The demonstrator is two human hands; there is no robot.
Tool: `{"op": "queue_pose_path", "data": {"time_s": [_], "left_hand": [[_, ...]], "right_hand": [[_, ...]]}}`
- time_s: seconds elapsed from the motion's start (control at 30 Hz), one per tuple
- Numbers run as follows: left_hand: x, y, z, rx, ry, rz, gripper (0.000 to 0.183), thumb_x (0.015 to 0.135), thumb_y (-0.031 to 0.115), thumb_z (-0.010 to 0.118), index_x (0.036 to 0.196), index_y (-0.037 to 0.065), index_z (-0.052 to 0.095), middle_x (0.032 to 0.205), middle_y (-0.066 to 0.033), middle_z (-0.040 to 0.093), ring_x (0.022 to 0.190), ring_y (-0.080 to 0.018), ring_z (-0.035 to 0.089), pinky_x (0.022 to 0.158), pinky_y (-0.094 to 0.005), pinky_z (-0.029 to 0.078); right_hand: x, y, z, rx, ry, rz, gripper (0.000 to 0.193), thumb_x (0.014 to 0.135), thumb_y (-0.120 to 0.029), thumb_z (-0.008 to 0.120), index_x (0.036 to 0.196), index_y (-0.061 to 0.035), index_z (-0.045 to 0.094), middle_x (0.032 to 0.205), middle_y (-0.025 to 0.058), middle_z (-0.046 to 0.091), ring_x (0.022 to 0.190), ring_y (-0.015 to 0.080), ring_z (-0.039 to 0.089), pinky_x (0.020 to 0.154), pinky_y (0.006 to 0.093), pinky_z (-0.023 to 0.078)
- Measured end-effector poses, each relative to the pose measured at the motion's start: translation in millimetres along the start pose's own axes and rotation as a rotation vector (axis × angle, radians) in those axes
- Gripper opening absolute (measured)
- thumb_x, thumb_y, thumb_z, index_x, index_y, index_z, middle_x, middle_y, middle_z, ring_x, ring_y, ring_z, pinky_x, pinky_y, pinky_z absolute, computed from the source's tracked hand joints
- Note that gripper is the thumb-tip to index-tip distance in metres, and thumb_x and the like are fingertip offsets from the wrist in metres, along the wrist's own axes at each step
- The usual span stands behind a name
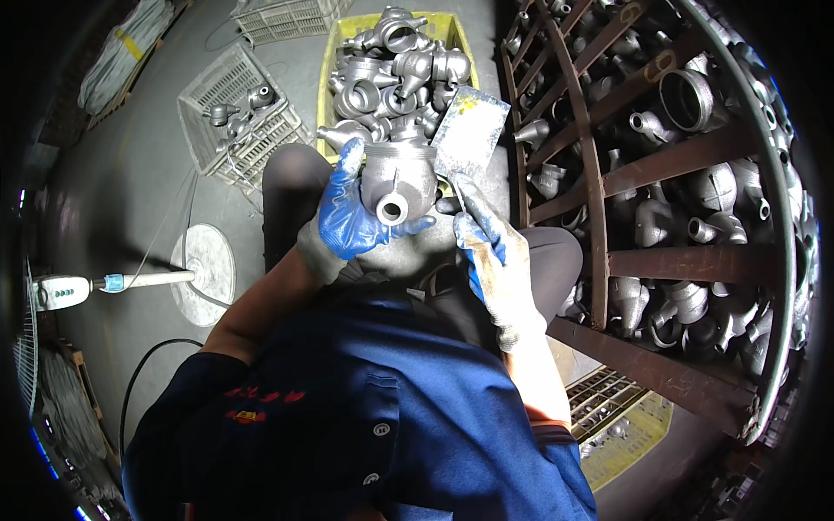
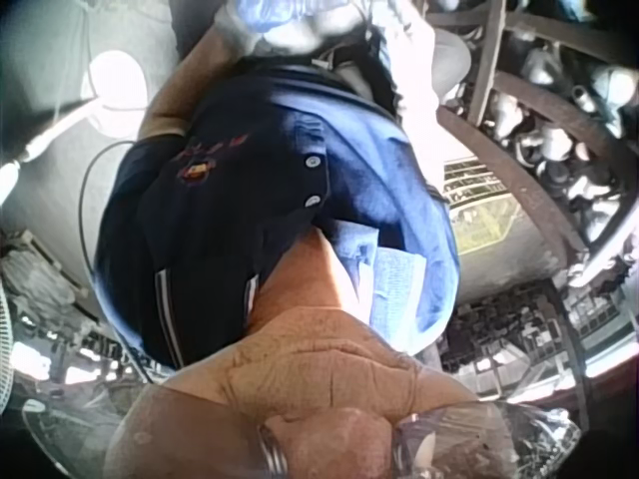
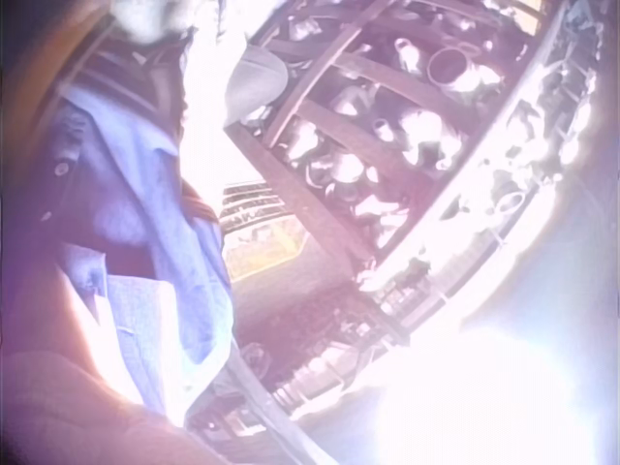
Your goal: The person is cleaning and deburring metal pipe fittings using a manual scraper tool.
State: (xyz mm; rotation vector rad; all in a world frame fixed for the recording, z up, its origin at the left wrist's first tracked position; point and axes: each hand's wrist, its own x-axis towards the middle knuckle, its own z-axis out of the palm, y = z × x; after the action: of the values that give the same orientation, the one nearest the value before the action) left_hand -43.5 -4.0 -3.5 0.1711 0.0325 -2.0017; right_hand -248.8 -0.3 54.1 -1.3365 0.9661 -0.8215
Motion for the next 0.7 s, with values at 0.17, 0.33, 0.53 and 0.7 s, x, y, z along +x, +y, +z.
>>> {"op": "queue_pose_path", "data": {"time_s": [0.17, 0.33, 0.53, 0.7], "left_hand": [[-1.7, 0.6, -14.8, 0.005, -0.117, -0.025, 0.072, 0.081, 0.066, 0.045, 0.134, 0.017, 0.040, 0.133, -0.0110, 0.045, 0.120, -0.0332, 0.045, 0.094, -0.0600, 0.037], [1.2, 2.2, -18.2, -0.030, -0.149, -0.056, 0.073, 0.082, 0.066, 0.044, 0.136, 0.017, 0.038, 0.135, -0.0112, 0.043, 0.120, -0.0352, 0.046, 0.092, -0.0605, 0.039], [0.0, -0.4, -27.1, 0.188, -0.145, 0.068, 0.068, 0.084, 0.061, 0.046, 0.134, 0.015, 0.039, 0.128, -0.0105, 0.049, 0.114, -0.0333, 0.050, 0.085, -0.0558, 0.046], [-1.3, -0.6, -20.8, 0.078, -0.164, 0.054, 0.063, 0.085, 0.057, 0.048, 0.128, 0.012, 0.043, 0.118, -0.0103, 0.054, 0.106, -0.0259, 0.055, 0.074, -0.0457, 0.053]], "right_hand": [[2.2, 7.8, -3.0, -0.153, 0.018, -0.149, 0.041, 0.089, -0.009, 0.054, 0.129, -0.0020, 0.049, 0.110, 0.0078, 0.061, 0.089, 0.0119, 0.057, 0.078, 0.0206, 0.044], [4.5, 5.0, -3.7, -0.335, 0.055, -0.376, 0.034, 0.084, -0.005, 0.057, 0.117, -0.0001, 0.058, 0.105, 0.0136, 0.063, 0.091, 0.0164, 0.060, 0.080, 0.0230, 0.045], [-1.5, 6.0, -3.0, -0.365, 0.009, -0.363, 0.036, 0.079, -0.002, 0.061, 0.116, -0.0012, 0.060, 0.089, 0.0109, 0.063, 0.072, 0.0131, 0.058, 0.068, 0.0248, 0.047], [-6.6, 0.8, 2.3, -0.450, 0.053, -0.352, 0.030, 0.079, -0.006, 0.064, 0.109, -0.0035, 0.064, 0.091, 0.0126, 0.065, 0.068, 0.0220, 0.058, 0.066, 0.0293, 0.047]]}}
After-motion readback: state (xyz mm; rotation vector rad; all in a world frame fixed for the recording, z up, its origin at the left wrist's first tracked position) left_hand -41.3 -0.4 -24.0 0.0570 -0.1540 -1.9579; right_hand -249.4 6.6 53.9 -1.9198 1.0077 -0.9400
